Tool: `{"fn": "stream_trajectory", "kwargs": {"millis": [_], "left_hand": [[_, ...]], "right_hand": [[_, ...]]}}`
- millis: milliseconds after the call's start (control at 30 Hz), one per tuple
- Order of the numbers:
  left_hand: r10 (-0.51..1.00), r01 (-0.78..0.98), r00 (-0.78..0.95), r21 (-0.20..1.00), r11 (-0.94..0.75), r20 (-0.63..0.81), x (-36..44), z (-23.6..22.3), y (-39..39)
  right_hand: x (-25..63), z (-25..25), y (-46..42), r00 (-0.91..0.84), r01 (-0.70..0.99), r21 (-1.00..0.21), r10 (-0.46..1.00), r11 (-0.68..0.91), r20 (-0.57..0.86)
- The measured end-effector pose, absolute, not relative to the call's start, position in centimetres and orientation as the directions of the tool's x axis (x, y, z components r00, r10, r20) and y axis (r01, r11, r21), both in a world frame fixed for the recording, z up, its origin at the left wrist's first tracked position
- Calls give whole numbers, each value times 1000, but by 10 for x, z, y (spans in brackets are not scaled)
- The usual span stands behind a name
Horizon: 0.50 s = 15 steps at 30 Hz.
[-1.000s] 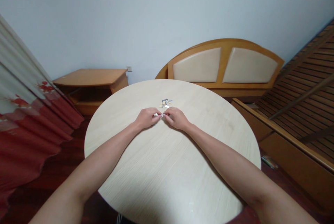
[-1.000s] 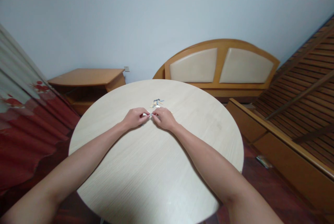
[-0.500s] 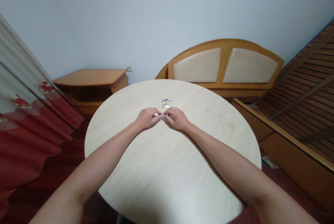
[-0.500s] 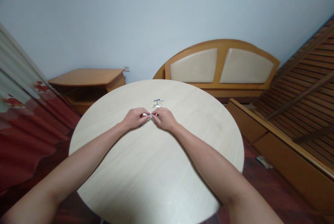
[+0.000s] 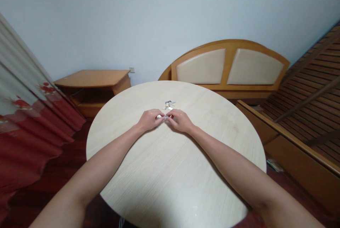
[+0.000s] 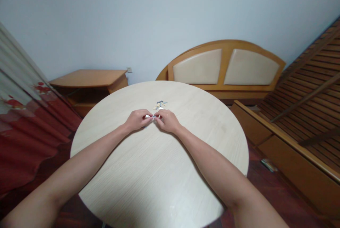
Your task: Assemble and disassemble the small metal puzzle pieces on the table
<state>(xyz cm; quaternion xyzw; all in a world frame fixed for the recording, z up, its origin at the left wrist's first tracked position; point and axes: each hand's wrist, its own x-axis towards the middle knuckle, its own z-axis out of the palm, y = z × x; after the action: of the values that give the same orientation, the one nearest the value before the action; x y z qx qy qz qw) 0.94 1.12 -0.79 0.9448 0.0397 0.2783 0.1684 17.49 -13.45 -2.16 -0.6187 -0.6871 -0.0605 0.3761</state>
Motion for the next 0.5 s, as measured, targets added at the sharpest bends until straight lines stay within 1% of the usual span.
{"fn": "stream_trajectory", "kwargs": {"millis": [233, 500], "left_hand": [[183, -36, 819, 367, -930, 544, 10, -10, 13], [162, -50, 821, 351, -935, 548, 10, -11, 13]], "right_hand": [[173, -19, -137, 40, 897, -379, 811, 229, 584], [176, -24, -133, 23, 901, -356, 794, 246, 607]]}}
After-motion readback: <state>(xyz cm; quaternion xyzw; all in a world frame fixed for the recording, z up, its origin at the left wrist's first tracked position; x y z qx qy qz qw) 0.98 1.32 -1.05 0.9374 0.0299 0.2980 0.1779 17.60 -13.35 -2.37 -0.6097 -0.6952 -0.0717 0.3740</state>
